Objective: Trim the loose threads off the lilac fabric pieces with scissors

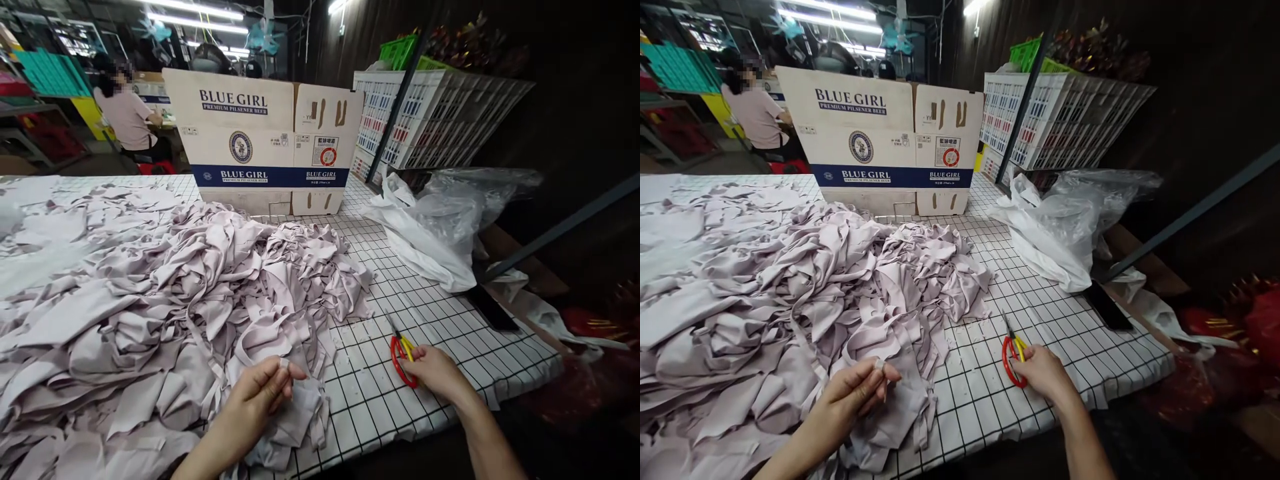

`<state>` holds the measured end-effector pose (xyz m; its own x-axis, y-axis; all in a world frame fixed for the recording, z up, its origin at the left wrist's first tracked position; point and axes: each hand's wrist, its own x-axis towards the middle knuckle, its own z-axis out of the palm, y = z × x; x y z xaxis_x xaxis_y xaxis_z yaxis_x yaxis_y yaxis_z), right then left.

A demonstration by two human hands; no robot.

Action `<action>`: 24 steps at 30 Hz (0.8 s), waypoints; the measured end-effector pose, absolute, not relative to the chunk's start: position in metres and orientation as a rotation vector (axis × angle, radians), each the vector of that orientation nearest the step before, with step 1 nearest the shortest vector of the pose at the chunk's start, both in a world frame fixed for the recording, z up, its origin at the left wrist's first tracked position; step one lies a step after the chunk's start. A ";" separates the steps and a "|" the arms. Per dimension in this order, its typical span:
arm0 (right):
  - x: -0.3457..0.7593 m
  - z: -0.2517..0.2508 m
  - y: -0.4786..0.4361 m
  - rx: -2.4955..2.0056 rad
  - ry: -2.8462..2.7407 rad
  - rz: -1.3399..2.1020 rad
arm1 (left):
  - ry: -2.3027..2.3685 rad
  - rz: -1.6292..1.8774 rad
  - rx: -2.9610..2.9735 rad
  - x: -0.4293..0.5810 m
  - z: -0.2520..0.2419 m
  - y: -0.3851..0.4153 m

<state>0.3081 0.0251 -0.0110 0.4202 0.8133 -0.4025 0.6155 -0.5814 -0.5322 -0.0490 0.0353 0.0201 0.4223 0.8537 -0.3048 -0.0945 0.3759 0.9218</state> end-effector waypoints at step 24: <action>0.136 0.078 0.032 -1.735 -2.234 0.817 | 0.889 0.938 1.500 -0.078 0.038 0.041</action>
<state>0.1356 0.0320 0.0776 -0.2927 0.9401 -0.1747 0.8311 0.1597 -0.5327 -0.0784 0.0408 0.0385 0.4040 0.9104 0.0895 0.0408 -0.1157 0.9924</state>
